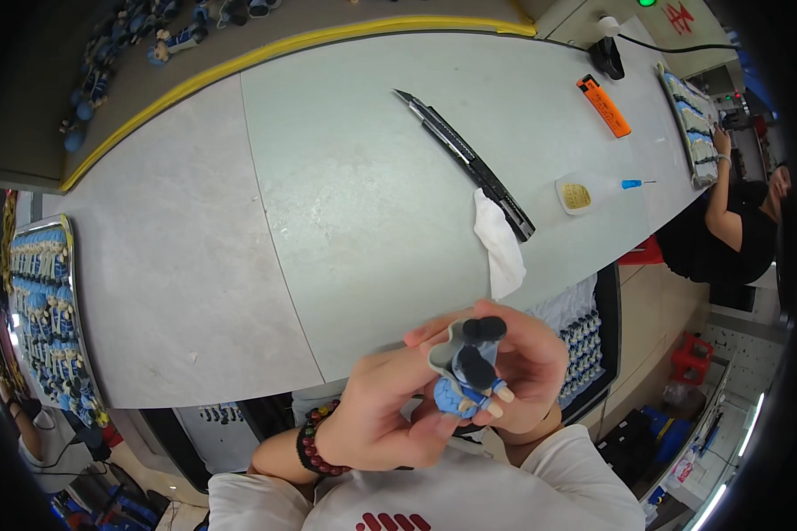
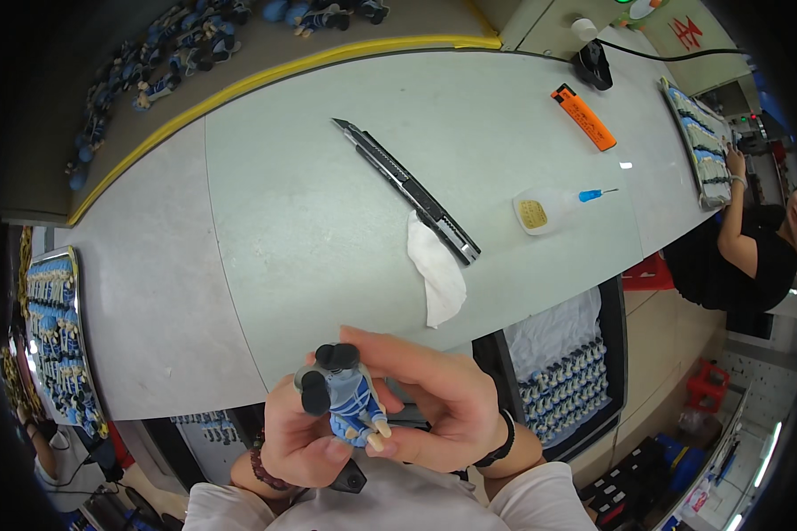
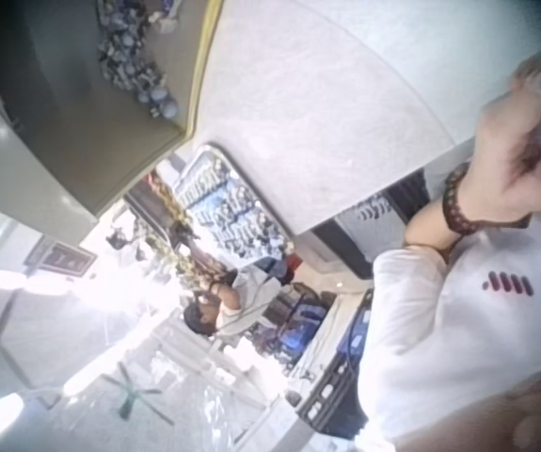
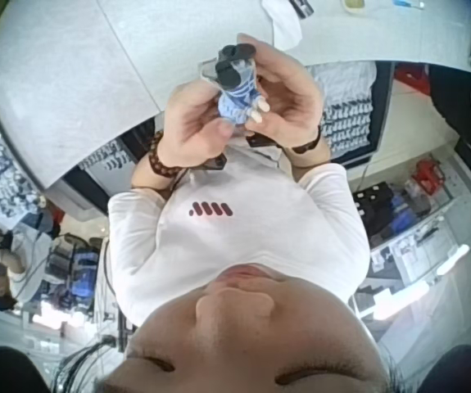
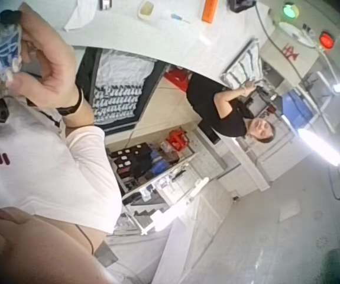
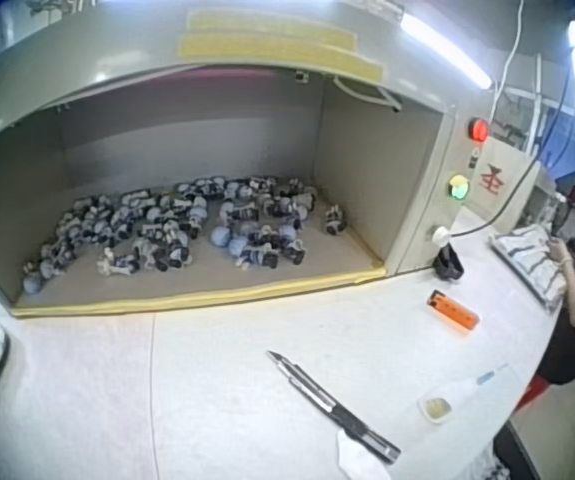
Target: Gluing parts of small blue and white figurines at a factory workbench.
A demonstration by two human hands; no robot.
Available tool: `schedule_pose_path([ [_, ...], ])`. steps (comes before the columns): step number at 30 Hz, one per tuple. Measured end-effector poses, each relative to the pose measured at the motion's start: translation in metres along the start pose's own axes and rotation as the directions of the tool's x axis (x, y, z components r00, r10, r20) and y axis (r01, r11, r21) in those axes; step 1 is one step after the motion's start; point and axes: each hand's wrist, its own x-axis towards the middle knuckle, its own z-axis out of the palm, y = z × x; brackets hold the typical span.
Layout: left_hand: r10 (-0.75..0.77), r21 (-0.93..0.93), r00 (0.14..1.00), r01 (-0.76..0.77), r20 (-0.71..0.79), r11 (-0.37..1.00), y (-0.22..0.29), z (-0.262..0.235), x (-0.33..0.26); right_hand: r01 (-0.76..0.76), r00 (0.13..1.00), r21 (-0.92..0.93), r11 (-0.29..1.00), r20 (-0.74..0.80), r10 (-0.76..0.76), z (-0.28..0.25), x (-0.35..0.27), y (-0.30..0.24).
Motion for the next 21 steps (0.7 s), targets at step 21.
schedule_pose_path([
  [21,0.173,0.173,0.91,-0.114,-0.376,0.978,0.014,0.0,0.003,0.062,0.998,0.125,0.99,-0.015,-0.061,0.02,0.029,-0.003],
])
